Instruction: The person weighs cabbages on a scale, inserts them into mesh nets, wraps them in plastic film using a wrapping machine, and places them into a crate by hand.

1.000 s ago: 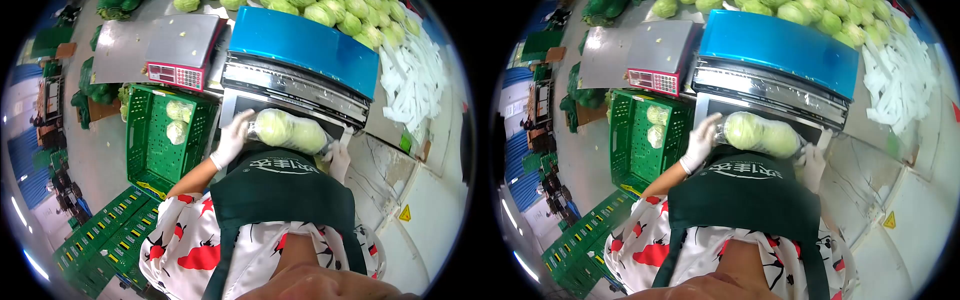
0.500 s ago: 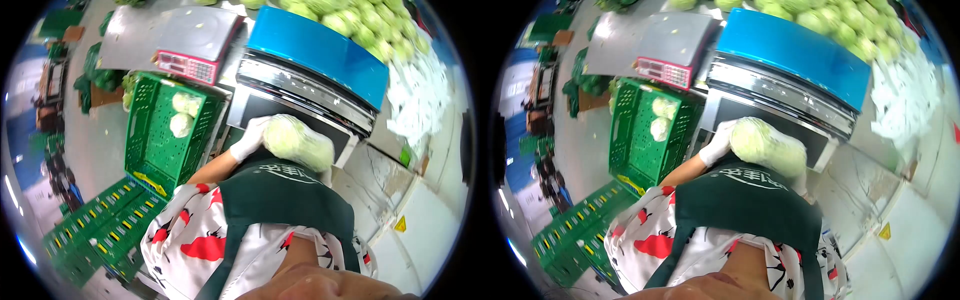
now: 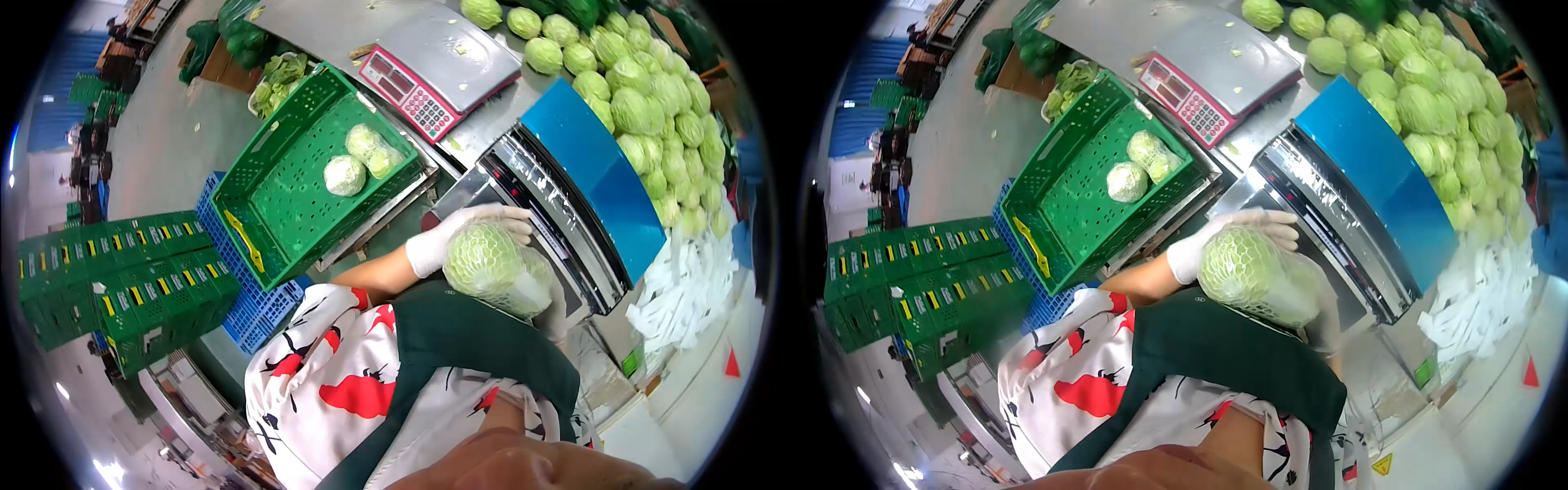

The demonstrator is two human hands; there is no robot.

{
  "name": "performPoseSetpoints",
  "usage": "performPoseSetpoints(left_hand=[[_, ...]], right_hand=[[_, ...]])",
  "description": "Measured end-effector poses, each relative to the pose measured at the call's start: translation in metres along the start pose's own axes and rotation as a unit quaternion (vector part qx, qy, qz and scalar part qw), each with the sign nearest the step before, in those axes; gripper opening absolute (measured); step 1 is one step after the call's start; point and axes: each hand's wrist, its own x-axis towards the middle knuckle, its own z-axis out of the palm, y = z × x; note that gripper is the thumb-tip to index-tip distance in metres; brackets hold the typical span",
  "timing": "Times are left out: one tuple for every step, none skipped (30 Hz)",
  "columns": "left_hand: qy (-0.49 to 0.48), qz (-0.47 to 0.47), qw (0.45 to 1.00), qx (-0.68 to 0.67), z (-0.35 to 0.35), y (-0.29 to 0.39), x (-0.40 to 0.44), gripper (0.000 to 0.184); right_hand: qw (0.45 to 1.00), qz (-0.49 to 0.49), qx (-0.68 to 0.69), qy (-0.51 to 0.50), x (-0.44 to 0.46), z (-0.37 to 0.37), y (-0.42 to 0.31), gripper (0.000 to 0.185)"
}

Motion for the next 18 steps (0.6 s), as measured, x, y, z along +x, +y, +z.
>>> performPoseSetpoints(left_hand=[[0.012,0.046,0.997,0.052,-0.003,0.011,-0.008,0.05],[0.062,0.11,0.983,0.136,-0.007,0.028,-0.021,0.052],[0.171,0.202,0.914,0.307,-0.011,0.053,-0.041,0.047],[0.29,0.315,0.766,0.48,-0.045,0.071,-0.052,0.035],[0.374,0.365,0.628,0.577,-0.063,0.09,-0.07,0.026],[0.435,0.374,0.546,0.611,-0.11,0.111,-0.09,0.023],[0.485,0.35,0.473,0.647,-0.164,0.127,-0.109,0.032],[0.53,0.233,0.393,0.714,-0.195,0.139,-0.13,0.046],[0.542,0.146,0.313,0.766,-0.232,0.144,-0.145,0.07],[0.527,0.074,0.282,0.799,-0.242,0.145,-0.155,0.079],[0.508,0.001,0.25,0.825,-0.251,0.142,-0.166,0.089],[0.48,-0.024,0.228,0.847,-0.278,0.14,-0.18,0.1],[0.474,-0.03,0.224,0.851,-0.283,0.145,-0.193,0.098],[0.467,-0.035,0.222,0.855,-0.288,0.151,-0.204,0.096],[0.46,-0.041,0.219,0.859,-0.293,0.156,-0.216,0.093],[0.521,-0.059,0.225,0.821,-0.304,0.161,-0.227,0.093],[0.592,-0.018,0.243,0.768,-0.313,0.162,-0.248,0.089],[0.689,0.069,0.205,0.692,-0.316,0.16,-0.262,0.085]], right_hand=[[0.994,-0.01,-0.108,-0.024,0.014,-0.005,0.002,0.08],[0.996,0.002,-0.074,-0.048,0.025,-0.003,0.004,0.079],[0.997,0.016,-0.04,-0.071,0.037,0.0,0.006,0.077],[0.985,0.057,0.136,-0.088,0.048,0.006,0.009,0.076],[0.941,0.099,0.308,-0.1,0.058,0.013,0.009,0.074],[0.939,0.134,0.3,-0.102,0.066,0.022,-0.001,0.073],[0.94,0.127,0.296,-0.116,0.076,0.035,-0.01,0.074],[0.941,0.12,0.291,-0.128,0.087,0.051,-0.019,0.075],[0.941,0.113,0.285,-0.14,0.099,0.062,-0.023,0.076],[0.923,0.115,0.321,-0.18,0.112,0.069,-0.015,0.078],[0.918,0.111,0.318,-0.209,0.127,0.079,-0.017,0.077],[0.913,0.108,0.314,-0.238,0.144,0.092,-0.019,0.076],[0.908,0.104,0.317,-0.255,0.156,0.107,-0.024,0.075],[0.902,0.1,0.319,-0.272,0.169,0.122,-0.028,0.074],[0.903,0.115,0.311,-0.274,0.181,0.135,-0.03,0.073],[0.903,0.132,0.304,-0.274,0.193,0.147,-0.028,0.073],[0.902,0.149,0.297,-0.275,0.204,0.159,-0.025,0.072],[0.897,0.158,0.292,-0.294,0.214,0.173,-0.023,0.072]])
